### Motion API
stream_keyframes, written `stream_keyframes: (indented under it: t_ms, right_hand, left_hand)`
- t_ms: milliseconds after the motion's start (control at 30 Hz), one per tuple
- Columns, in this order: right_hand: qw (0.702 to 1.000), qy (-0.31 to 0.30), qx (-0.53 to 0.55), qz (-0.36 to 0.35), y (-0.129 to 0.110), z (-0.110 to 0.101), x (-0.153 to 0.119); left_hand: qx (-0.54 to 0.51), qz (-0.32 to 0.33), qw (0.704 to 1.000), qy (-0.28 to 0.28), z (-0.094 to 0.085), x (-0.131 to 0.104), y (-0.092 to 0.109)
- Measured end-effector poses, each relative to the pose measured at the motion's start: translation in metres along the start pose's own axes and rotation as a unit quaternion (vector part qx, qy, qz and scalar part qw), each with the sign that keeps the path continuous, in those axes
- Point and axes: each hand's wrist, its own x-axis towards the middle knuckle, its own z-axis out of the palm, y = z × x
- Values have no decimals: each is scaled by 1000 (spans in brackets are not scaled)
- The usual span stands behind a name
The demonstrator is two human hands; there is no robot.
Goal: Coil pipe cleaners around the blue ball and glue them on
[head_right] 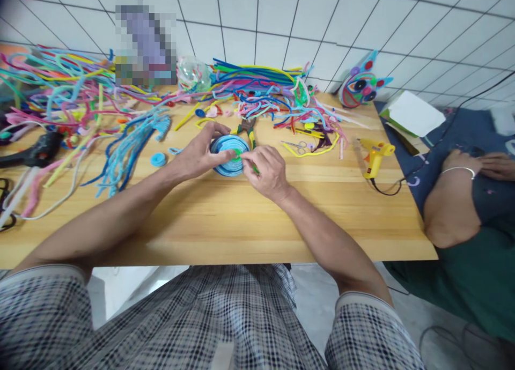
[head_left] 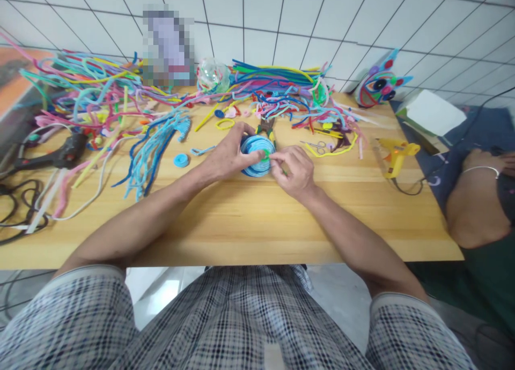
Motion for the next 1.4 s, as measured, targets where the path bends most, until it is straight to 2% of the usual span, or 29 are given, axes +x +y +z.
stream_keyframes:
  t_ms: [267,633,800,1167,1267,1400]
  right_hand:
    - [998,-42,19,41,4,0,-4]
    - [999,-25,-3,29,2,-1,-2]
    - [999,-35,6,41,2,-3,-2]
    - [1000,13,24,14,-4,-3,1]
    - [999,0,21,25,-4,-3,1]
    - [998,-19,21,49,-1,-4,0]
  left_hand:
    - [55,21,998,-30,-9,3,4]
    - [48,32,998,19,5,-3,0]
    - [56,35,998,22,7,-6,2]
    - [44,14,998,-45,-5,-5,17]
    - [42,11,999,-22,1,-7,14]
    - [36,31,998,51,18,-12,4]
